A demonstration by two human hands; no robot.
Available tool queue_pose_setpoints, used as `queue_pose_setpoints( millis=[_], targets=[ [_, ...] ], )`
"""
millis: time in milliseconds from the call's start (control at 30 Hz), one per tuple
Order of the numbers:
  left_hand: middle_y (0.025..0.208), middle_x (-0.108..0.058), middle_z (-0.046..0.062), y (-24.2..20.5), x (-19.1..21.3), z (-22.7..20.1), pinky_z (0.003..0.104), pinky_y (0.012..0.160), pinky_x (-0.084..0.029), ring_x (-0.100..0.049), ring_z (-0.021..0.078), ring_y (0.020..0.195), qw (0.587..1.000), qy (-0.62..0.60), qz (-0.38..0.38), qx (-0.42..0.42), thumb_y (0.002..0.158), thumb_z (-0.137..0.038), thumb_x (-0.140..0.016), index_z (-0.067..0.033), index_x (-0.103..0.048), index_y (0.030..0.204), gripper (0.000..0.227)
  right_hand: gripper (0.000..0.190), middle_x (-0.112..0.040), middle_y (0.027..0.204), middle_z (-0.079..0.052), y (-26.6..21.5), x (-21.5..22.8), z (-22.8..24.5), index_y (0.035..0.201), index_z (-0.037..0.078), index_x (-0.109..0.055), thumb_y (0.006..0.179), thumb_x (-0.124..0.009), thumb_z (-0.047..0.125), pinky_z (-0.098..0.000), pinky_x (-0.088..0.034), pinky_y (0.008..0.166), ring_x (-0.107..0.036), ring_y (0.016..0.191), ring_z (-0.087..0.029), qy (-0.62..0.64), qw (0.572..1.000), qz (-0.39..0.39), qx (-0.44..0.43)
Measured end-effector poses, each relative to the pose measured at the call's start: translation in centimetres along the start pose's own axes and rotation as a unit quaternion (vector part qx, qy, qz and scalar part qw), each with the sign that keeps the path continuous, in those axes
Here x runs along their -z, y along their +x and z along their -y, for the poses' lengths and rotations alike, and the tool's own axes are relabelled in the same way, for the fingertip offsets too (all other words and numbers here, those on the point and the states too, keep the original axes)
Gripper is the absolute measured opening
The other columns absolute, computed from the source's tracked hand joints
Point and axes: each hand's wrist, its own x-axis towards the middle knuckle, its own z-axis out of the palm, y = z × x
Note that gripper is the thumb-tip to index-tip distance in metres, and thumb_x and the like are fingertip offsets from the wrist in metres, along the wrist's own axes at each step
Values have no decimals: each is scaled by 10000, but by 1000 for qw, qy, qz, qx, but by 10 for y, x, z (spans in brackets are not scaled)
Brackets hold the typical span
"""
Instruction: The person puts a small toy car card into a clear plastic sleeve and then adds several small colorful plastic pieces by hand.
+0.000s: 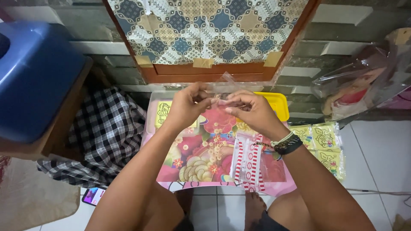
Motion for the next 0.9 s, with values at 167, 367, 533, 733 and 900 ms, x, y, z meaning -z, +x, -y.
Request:
queue_pose_setpoints(
  millis=[167, 367, 533, 733, 900],
  targets=[
    [1239, -707, 107, -11, 6, -24, 433, 769, -633, -755, 367, 936, 986, 107, 81, -94, 883, 24, -705, -308, -274, 1619, 916, 93, -714, 1067, -155, 0, 7, -18, 995, 37, -787, 921, -746, 76, -367, -548, 886, -698, 1069, -286, -99, 995, -5, 10],
    [1125, -667, 124, -14, 9, -21, 409, 689, -648, -776, 341, 861, 971, 165, 158, -71, 897, -1, -692, -175, -594, 1359, 504, 70, -721, 1041, -96, -1, -5, -8, 953, 104, -786, 886, -763, 101, -394, -570, 853, -720, 1021, -293, -215, 974, 56, 46],
    [924, -733, 128, -9, 23, 5, 436, 695, -619, -763, 380, 817, 968, 189, 147, -80, 861, 2, -720, -108, -651, 1115, 286, 99, -724, 988, -125, 7, -18, -10, 943, 123, -808, 861, -773, 78, -400, -574, 780, -723, 927, -313, -222, 971, 61, 57],
    [956, -736, 123, -14, 60, 31, 341, 610, -615, -773, 277, 754, 979, 175, 97, -37, 892, 36, -665, -104, -646, 1115, 264, 169, -744, 1037, -106, 36, -49, -37, 1094, 98, -767, 940, -699, 84, -320, -581, 764, -717, 924, -228, -103, 994, 42, -4],
    [955, -741, 107, -27, 104, 52, 294, 578, -617, -768, 212, 705, 982, 181, 43, 11, 892, 52, -670, -94, -672, 1105, 258, 354, -741, 1111, -51, 78, -90, -109, 1338, 113, -673, 999, -602, 40, -212, -599, 720, -707, 870, -103, 17, 998, -4, -56]
  ],
)
